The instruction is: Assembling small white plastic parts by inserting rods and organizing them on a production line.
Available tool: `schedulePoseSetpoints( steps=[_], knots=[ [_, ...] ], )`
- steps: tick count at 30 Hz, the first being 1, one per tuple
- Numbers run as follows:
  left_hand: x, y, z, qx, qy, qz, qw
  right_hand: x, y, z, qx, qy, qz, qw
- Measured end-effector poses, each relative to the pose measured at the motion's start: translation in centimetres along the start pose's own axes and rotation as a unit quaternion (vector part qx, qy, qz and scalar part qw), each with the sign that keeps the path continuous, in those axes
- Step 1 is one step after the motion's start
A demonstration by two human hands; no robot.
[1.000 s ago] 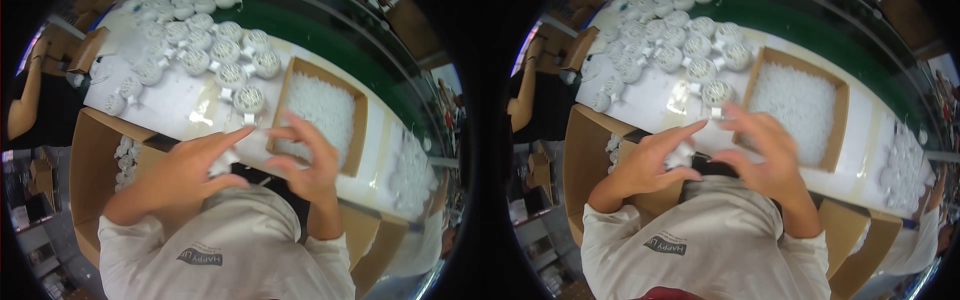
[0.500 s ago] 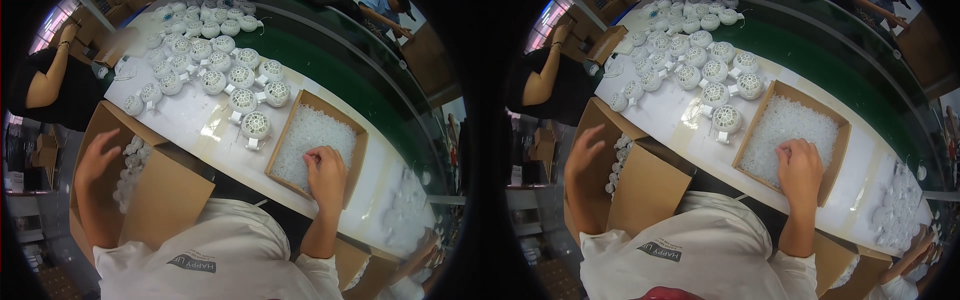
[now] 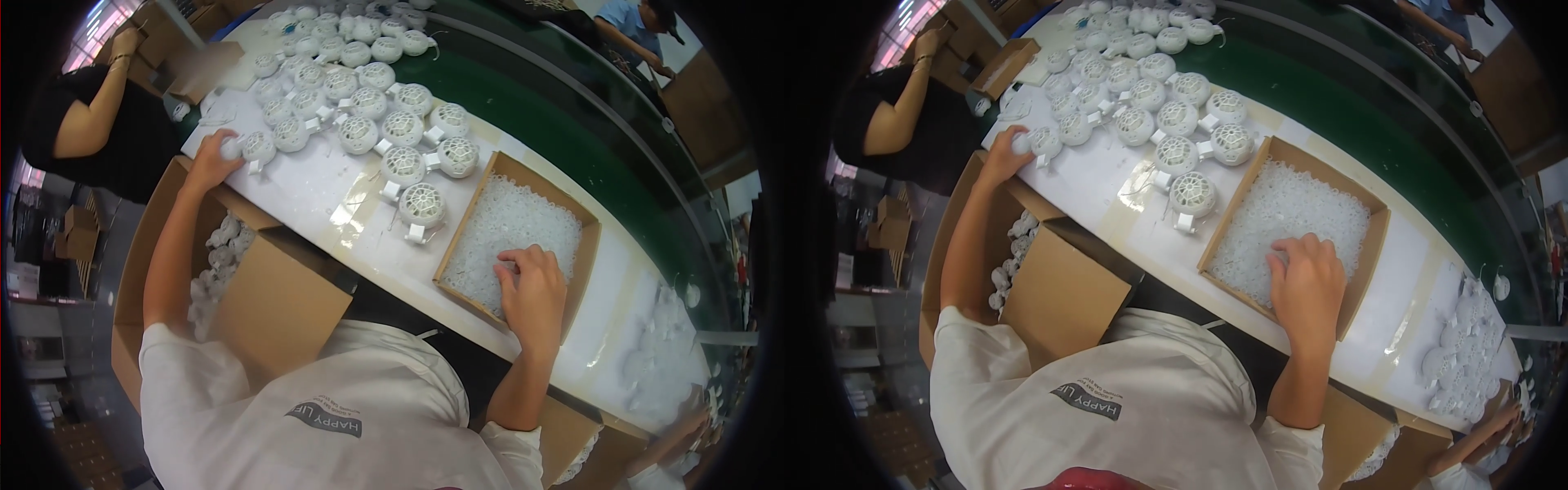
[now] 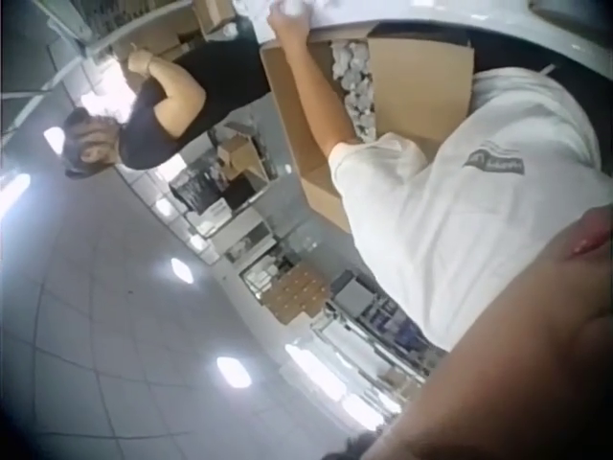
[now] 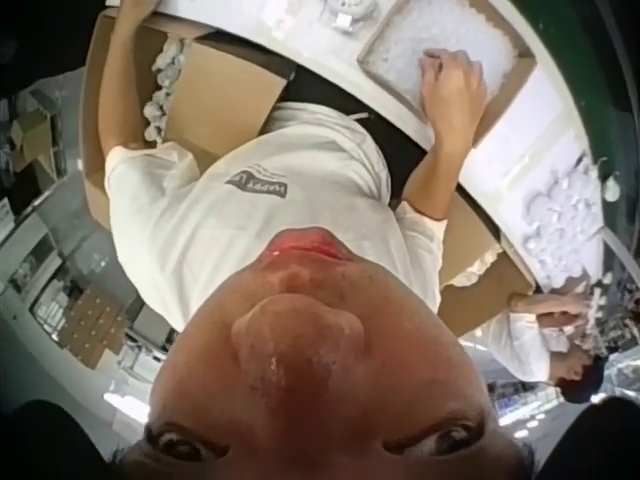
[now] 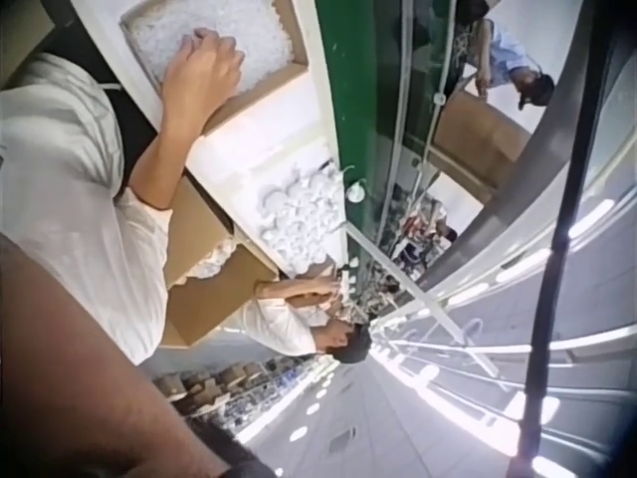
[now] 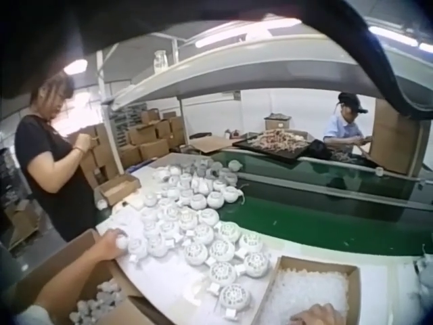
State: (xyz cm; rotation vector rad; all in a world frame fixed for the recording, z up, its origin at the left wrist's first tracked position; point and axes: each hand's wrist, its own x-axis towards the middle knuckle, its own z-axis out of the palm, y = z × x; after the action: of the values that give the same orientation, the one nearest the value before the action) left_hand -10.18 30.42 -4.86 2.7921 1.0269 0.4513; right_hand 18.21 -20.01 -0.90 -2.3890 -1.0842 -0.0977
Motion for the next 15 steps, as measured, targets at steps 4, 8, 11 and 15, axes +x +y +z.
schedulePoseSetpoints(
  steps=[4, 8, 11, 15],
  knots=[
    [-1.4, -0.3, -1.7, -0.188, 0.084, -0.227, 0.952, 0.0, 0.5, 0.1, -0.001, 0.024, -0.001, 1.000],
    [-4.3, 6.9, -5.8, -0.559, 0.121, -0.238, 0.785, 0.2, 0.6, 0.1, 0.037, 0.067, -0.011, 0.997],
    [-5.9, 14.7, -6.2, -0.722, 0.028, -0.203, 0.661, 0.0, 0.5, 0.0, 0.088, 0.072, -0.007, 0.993],
    [-6.3, 21.9, -3.6, -0.793, -0.161, -0.131, 0.572, -0.6, 0.4, -0.6, 0.122, 0.039, 0.051, 0.990]
  ],
)
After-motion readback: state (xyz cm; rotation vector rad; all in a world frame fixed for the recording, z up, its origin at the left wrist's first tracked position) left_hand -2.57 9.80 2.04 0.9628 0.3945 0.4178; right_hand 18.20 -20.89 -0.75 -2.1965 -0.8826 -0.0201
